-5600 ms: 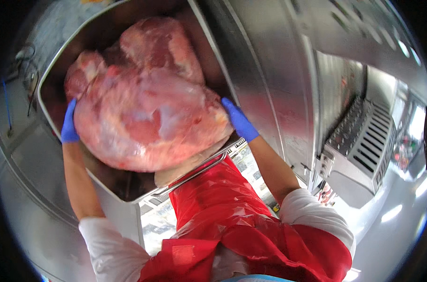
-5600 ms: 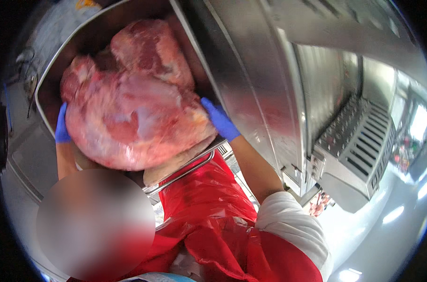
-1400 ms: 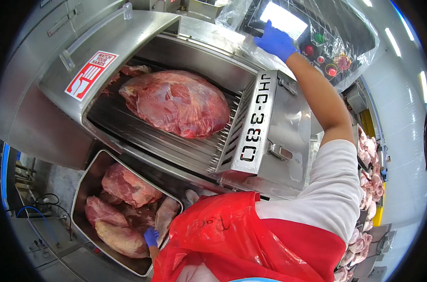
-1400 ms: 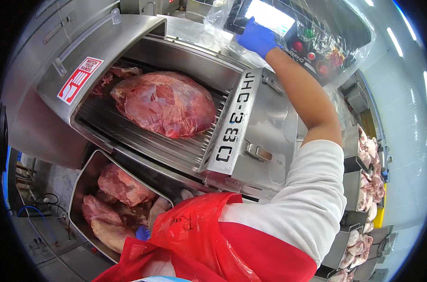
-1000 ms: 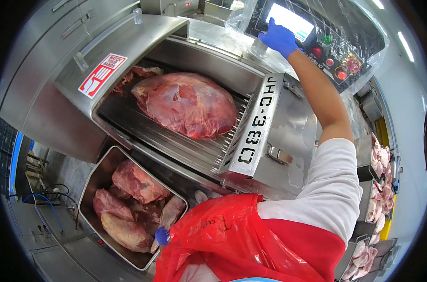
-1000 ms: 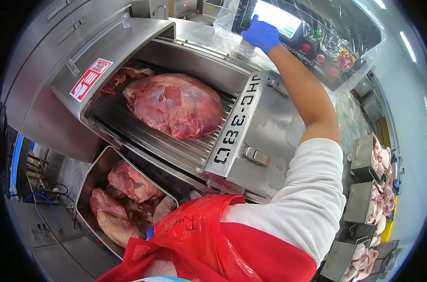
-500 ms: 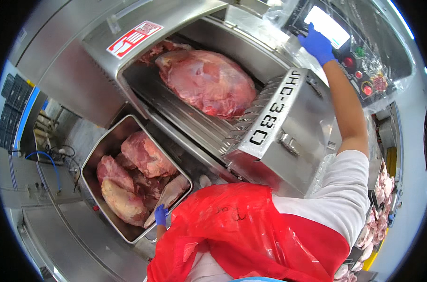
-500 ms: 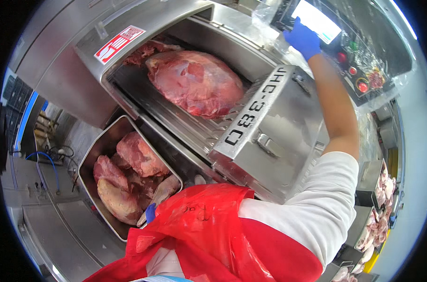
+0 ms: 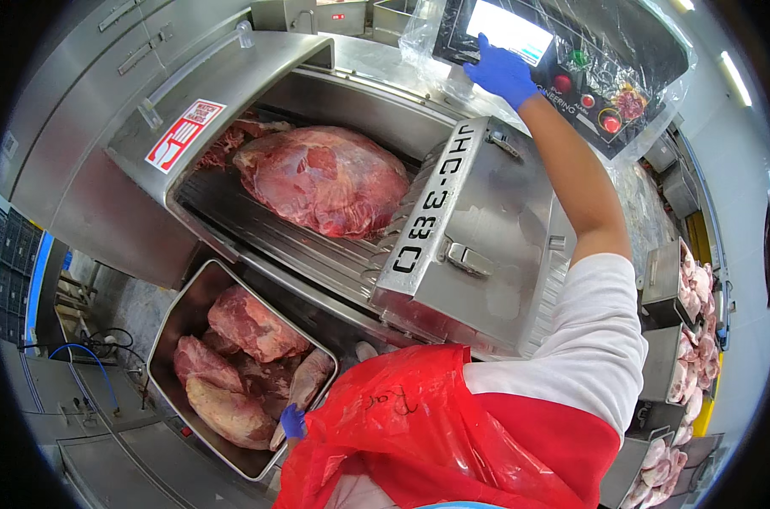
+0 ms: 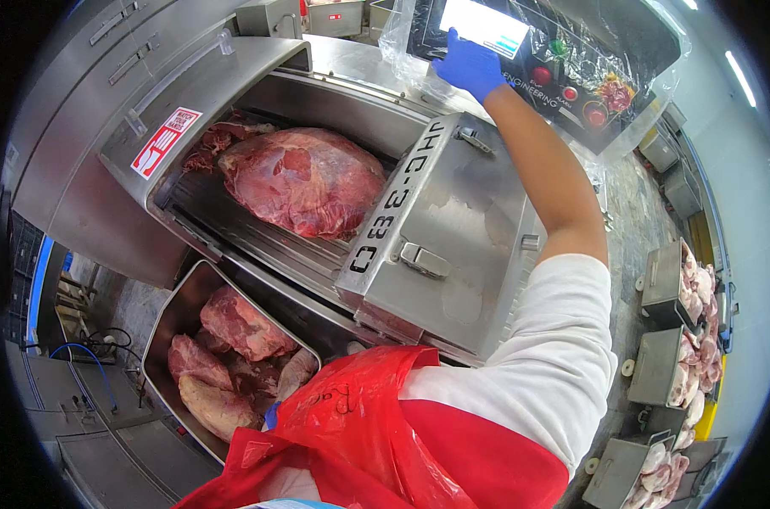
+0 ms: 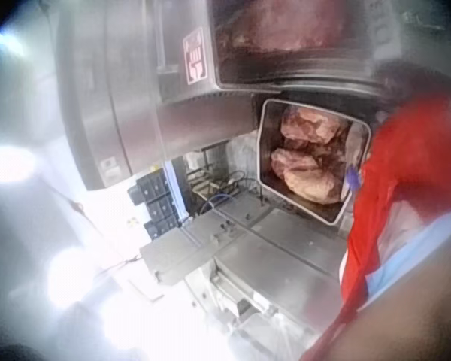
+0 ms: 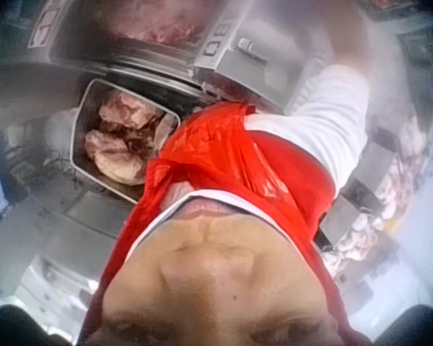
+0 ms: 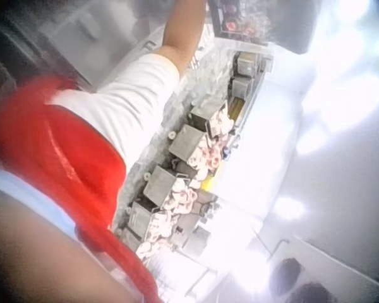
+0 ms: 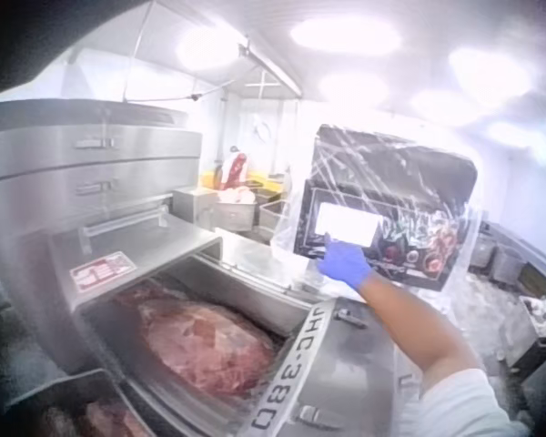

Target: The person loads large cuts of raw meat into a slicing machine and operates it to produce thin slices. They collect the sliced meat from the conveyor belt into a metal tray, repeating the process with multiple cuts.

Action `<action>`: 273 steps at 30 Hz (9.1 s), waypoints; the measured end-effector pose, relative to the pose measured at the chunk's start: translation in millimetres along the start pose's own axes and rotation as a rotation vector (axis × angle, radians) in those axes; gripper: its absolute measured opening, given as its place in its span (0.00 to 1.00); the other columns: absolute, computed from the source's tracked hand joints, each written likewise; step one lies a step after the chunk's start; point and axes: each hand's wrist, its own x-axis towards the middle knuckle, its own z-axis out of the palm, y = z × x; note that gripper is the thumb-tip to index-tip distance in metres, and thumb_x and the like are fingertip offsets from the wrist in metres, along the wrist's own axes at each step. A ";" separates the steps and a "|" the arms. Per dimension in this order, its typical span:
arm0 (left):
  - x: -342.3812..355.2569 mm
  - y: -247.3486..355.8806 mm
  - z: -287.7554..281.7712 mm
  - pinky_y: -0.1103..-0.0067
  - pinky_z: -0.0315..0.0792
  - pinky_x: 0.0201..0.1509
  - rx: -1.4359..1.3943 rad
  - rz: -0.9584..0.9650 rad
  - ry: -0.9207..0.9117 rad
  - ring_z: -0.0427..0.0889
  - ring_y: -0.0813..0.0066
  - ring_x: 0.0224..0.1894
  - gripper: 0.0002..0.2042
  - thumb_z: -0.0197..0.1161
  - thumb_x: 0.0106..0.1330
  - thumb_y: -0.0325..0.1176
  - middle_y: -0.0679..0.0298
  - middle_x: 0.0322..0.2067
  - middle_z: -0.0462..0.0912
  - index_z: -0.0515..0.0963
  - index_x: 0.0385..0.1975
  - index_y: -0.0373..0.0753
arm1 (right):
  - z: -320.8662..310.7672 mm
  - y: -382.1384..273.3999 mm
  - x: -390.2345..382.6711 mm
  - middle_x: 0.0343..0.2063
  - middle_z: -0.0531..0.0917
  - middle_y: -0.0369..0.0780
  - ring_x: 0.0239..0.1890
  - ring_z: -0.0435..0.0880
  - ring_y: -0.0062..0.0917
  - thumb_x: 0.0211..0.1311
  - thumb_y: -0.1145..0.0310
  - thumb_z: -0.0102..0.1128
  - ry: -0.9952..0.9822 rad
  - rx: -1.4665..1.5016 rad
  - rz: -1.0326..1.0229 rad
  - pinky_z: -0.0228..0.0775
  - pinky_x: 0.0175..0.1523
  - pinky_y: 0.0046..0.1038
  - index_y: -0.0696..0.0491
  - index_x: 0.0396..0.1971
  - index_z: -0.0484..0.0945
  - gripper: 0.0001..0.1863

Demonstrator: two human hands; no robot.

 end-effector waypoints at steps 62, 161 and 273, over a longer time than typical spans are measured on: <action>-211.8 -176.7 -55.9 0.77 0.68 0.24 0.208 0.221 0.221 0.77 0.74 0.23 0.19 0.57 0.60 0.47 0.59 0.29 0.81 0.72 0.46 0.41 | -167.3 -83.9 -239.7 0.20 0.75 0.35 0.22 0.70 0.15 0.57 0.55 0.59 -0.062 0.660 -0.475 0.65 0.30 0.21 0.57 0.46 0.77 0.23; 223.3 491.0 -762.8 0.78 0.72 0.29 1.047 0.279 -0.131 0.78 0.74 0.26 0.15 0.56 0.62 0.40 0.61 0.26 0.79 0.77 0.38 0.34 | 130.4 -1048.2 -518.2 0.11 0.70 0.32 0.11 0.63 0.19 0.56 0.47 0.52 -1.887 0.962 0.405 0.53 0.16 0.25 0.48 0.17 0.76 0.20; 765.6 1464.0 -441.5 0.79 0.58 0.50 1.096 0.983 0.626 0.64 0.75 0.42 0.26 0.54 0.63 0.39 0.65 0.40 0.66 0.61 0.61 0.38 | 750.6 -1659.5 473.3 0.31 0.84 0.41 0.33 0.84 0.35 0.53 0.65 0.53 -0.883 -0.008 -0.541 0.76 0.35 0.40 0.49 0.30 0.83 0.11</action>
